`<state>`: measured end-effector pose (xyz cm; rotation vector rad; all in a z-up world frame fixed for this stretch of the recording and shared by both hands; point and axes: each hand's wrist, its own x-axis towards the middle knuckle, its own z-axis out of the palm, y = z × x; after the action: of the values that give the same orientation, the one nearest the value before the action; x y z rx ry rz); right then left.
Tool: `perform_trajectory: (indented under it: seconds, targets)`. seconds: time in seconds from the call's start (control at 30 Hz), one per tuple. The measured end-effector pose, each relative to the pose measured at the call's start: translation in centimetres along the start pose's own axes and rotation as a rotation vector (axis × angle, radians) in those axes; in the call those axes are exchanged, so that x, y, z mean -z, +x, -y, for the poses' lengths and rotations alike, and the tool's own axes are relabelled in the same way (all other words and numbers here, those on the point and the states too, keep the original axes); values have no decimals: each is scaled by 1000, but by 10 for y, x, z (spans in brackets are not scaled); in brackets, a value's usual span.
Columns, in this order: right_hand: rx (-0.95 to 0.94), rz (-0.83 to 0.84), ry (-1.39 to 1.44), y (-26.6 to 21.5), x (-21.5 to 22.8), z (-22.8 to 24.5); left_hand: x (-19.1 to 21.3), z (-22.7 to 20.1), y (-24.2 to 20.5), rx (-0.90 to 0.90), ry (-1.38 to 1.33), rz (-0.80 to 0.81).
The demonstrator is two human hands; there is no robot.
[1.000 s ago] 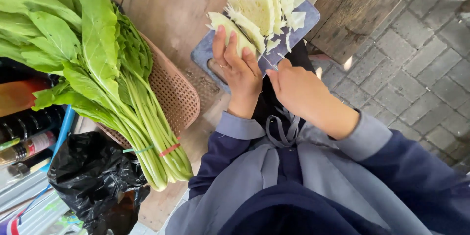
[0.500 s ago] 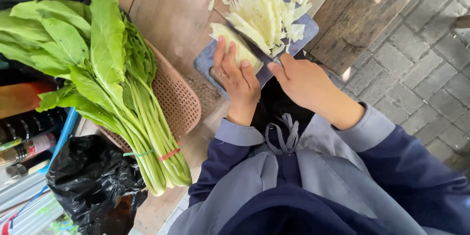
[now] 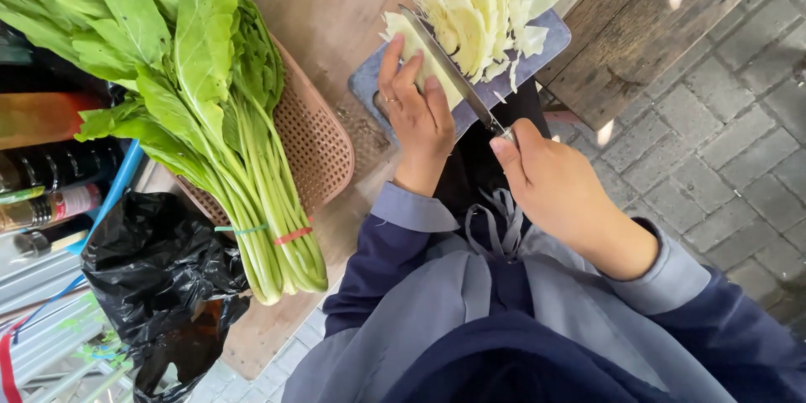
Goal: The person slices a wedge of cabbage into thin strips on a cutting board using a knife. The person repeatedly cuts the cabbage, gathers the strips, and transfers them into a nearby basket.
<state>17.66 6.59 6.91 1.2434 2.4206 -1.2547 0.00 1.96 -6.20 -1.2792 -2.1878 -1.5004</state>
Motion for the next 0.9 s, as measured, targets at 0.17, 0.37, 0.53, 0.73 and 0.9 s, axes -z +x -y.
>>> perform_trajectory:
  seconds: [0.17,0.37,0.53,0.73,0.9]
  targets:
    - [-4,-31,-88,-11,-7,-6,-8,18,-7,-23,40,-3]
    - [-95,77,-260,-9,-13,0,4,-6,3,21,-50,52]
    - [-73,26,-310,5,-18,13,0,-3,1,43,-52,56]
    - [8,-116,-416,40,-35,21,0,-1,0,-11,-48,37]
    - [-57,58,-275,37,-15,35,1,-3,1,21,-25,62]
